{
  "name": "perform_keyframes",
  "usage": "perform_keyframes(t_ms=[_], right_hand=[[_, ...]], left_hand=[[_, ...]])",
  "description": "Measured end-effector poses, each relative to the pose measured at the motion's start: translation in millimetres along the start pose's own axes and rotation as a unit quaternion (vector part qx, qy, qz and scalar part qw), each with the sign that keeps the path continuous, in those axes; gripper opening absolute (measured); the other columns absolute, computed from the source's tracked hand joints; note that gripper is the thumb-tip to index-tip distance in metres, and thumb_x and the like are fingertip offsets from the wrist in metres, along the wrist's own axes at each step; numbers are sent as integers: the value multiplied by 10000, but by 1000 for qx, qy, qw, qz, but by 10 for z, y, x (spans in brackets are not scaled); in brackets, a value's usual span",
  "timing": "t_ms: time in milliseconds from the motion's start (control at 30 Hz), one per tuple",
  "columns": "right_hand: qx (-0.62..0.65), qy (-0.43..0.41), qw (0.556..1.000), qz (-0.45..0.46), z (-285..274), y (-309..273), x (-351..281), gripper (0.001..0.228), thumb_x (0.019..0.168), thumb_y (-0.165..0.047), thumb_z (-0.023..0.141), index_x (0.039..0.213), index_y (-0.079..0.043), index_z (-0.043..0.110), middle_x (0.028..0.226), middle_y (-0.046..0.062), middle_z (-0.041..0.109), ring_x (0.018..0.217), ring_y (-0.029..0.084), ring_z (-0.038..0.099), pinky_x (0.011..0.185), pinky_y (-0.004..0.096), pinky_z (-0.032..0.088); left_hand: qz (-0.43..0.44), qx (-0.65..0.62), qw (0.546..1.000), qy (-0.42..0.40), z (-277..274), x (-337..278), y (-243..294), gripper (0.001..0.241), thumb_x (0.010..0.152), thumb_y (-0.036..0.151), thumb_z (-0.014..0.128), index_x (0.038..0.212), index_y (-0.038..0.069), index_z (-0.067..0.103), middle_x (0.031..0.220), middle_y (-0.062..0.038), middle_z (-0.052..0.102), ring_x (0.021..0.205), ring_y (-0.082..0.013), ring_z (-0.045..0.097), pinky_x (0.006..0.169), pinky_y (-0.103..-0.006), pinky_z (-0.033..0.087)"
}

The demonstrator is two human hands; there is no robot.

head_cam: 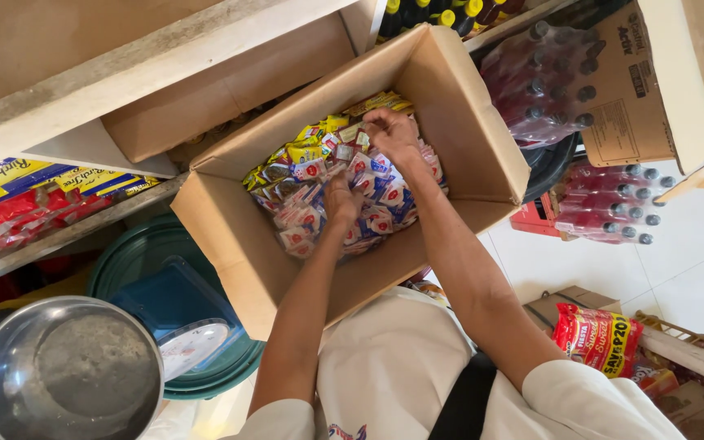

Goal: Stocking and organizing packets of powdered milk on a grocery store shelf.

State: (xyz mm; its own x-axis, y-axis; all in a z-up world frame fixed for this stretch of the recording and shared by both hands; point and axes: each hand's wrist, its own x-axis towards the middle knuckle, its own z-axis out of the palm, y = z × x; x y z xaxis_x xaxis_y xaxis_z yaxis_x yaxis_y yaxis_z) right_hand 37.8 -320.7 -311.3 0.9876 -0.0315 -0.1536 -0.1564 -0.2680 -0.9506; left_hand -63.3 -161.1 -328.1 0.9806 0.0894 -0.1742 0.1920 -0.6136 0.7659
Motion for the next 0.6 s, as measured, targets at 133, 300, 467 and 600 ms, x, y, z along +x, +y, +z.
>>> perform_keyframes(t_ms=[133, 300, 467, 600], right_hand=[[-15, -12, 1000, -1, -10, -146, -52, 161, 903, -73, 702, 1055, -35, 737, 816, 37, 720, 714, 80, 628, 649, 257, 536], [-105, -4, 994, -6, -30, -444, -200, 177, 888, -129, 703, 1049, -81, 759, 829, 53, 758, 738, 111, 689, 717, 287, 567], [-130, -28, 991, -8, 29, -370, -162, 186, 879, -119, 698, 1051, -81, 757, 879, 97, 764, 801, 182, 714, 763, 324, 573], [-143, -32, 988, -43, 52, -323, -156, 202, 862, -133, 704, 1050, -76, 749, 981, 125, 766, 897, 222, 740, 837, 343, 578]], left_hand=[[-98, -76, 990, -73, -104, 57, 94, 259, 818, 89, 764, 1072, 57, 721, 1026, -145, 763, 959, -300, 755, 873, -420, 573], [-92, -144, 983, -66, -81, 133, -116, 287, 834, 22, 686, 1094, 128, 747, 982, -96, 775, 875, -220, 776, 735, -372, 646], [-135, 50, 989, -32, -135, 164, -454, 251, 749, 167, 845, 970, 84, 762, 993, -98, 774, 959, -281, 726, 843, -429, 592], [-147, 162, 947, -234, -210, 167, -285, 267, 828, 319, 786, 1037, 155, 807, 1154, -114, 730, 1071, -314, 691, 918, -451, 554]])
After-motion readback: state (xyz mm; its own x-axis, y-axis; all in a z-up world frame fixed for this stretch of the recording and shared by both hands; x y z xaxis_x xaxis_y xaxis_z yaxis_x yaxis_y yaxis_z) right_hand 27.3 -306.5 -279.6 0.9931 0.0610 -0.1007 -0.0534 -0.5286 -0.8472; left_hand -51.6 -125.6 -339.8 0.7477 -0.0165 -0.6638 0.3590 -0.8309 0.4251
